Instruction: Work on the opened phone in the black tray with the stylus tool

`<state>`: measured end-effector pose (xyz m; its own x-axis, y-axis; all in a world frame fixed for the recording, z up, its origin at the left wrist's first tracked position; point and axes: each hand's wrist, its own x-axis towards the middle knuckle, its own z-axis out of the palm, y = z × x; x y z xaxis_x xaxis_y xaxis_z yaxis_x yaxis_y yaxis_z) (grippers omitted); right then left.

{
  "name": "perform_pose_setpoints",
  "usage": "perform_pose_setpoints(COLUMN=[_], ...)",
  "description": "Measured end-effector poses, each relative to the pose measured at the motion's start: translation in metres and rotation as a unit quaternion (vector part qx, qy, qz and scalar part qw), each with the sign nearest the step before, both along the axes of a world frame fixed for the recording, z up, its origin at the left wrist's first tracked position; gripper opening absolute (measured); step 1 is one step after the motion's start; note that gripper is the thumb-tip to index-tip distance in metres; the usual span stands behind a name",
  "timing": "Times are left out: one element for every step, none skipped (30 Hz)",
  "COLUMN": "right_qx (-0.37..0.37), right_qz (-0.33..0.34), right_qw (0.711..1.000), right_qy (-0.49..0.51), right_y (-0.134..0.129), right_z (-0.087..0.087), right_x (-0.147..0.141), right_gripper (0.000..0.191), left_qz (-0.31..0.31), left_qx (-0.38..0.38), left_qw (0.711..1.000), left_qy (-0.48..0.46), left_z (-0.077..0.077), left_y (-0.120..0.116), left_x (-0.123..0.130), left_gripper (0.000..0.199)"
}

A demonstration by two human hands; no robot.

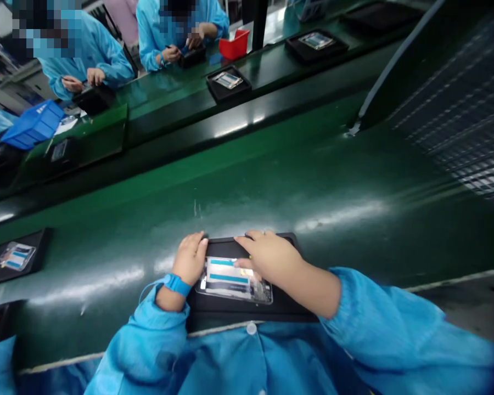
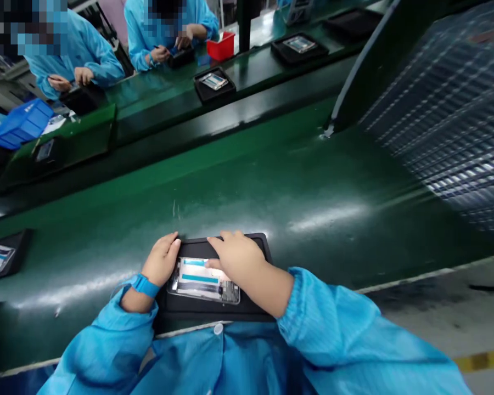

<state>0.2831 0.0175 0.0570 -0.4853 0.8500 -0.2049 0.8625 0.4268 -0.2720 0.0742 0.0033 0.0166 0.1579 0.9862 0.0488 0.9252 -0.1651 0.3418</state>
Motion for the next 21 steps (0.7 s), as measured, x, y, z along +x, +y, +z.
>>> perform_pose_setpoints(right_qx=[-0.008,-0.017,-0.027,-0.034,-0.037,-0.034,-0.029,-0.025,-0.025,-0.028,-0.033,-0.037,-0.042,-0.045,-0.048,-0.052,-0.055,-0.055,-0.049,-0.041,-0.034], right_qz=[-0.005,-0.014,-0.024,-0.033,-0.039,-0.042,-0.043,-0.043,-0.046,-0.059,-0.081,-0.113,-0.142,-0.160,-0.159,-0.139,-0.109,-0.078,-0.053,-0.038,-0.030], right_qw=[1.000,0.999,0.999,0.998,0.997,0.997,0.998,0.999,0.999,0.997,0.993,0.987,0.981,0.976,0.976,0.979,0.983,0.986,0.988,0.988,0.989], right_qy=[-0.013,-0.026,-0.040,-0.050,-0.054,-0.050,-0.040,-0.023,0.004,0.038,0.074,0.105,0.128,0.140,0.142,0.140,0.139,0.139,0.140,0.141,0.142], right_y=[0.005,0.010,0.014,0.018,0.021,0.023,0.024,0.024,0.023,0.021,0.018,0.013,0.006,-0.002,-0.011,-0.021,-0.031,-0.041,-0.049,-0.055,-0.059], right_z=[0.001,0.002,0.004,0.005,0.005,0.005,0.004,0.003,0.002,0.001,0.001,0.001,0.002,0.003,0.004,0.005,0.005,0.004,0.002,-0.001,-0.004], right_x=[-0.003,-0.005,-0.007,-0.009,-0.010,-0.010,-0.009,-0.006,-0.002,0.003,0.009,0.016,0.023,0.029,0.034,0.038,0.039,0.040,0.038,0.036,0.033], right_gripper=[0.037,0.033,0.032,0.032,0.033,0.034,0.034,0.034,0.033,0.032,0.031,0.031,0.031,0.031,0.030,0.029,0.028,0.027,0.026,0.027,0.027], left_qz=[0.017,0.033,0.048,0.062,0.074,0.081,0.084,0.084,0.082,0.078,0.072,0.063,0.050,0.031,0.008,-0.018,-0.043,-0.064,-0.079,-0.089,-0.096], left_qx=[0.008,0.015,0.022,0.028,0.033,0.037,0.040,0.042,0.043,0.044,0.046,0.050,0.058,0.068,0.080,0.091,0.099,0.102,0.101,0.096,0.090], left_qw=[1.000,0.999,0.999,0.998,0.997,0.996,0.995,0.995,0.995,0.996,0.996,0.997,0.997,0.997,0.997,0.996,0.994,0.993,0.992,0.991,0.991], left_qy=[-0.008,-0.010,-0.012,-0.013,-0.016,-0.019,-0.021,-0.022,-0.021,-0.017,-0.011,-0.002,0.005,0.010,0.010,0.006,-0.003,-0.012,-0.019,-0.023,-0.023], left_z=[-0.003,-0.006,-0.008,-0.010,-0.012,-0.013,-0.014,-0.014,-0.013,-0.012,-0.009,-0.006,-0.001,0.004,0.010,0.015,0.021,0.025,0.028,0.028,0.028], left_y=[-0.005,-0.010,-0.014,-0.018,-0.021,-0.023,-0.023,-0.023,-0.022,-0.021,-0.021,-0.021,-0.022,-0.023,-0.025,-0.027,-0.030,-0.032,-0.035,-0.037,-0.040], left_x=[-0.004,-0.008,-0.010,-0.011,-0.011,-0.010,-0.010,-0.010,-0.009,-0.009,-0.008,-0.006,-0.003,0.001,0.007,0.013,0.021,0.028,0.035,0.040,0.044], left_gripper=[0.036,0.038,0.039,0.040,0.040,0.041,0.041,0.042,0.043,0.044,0.044,0.044,0.043,0.041,0.039,0.036,0.034,0.032,0.030,0.029,0.027])
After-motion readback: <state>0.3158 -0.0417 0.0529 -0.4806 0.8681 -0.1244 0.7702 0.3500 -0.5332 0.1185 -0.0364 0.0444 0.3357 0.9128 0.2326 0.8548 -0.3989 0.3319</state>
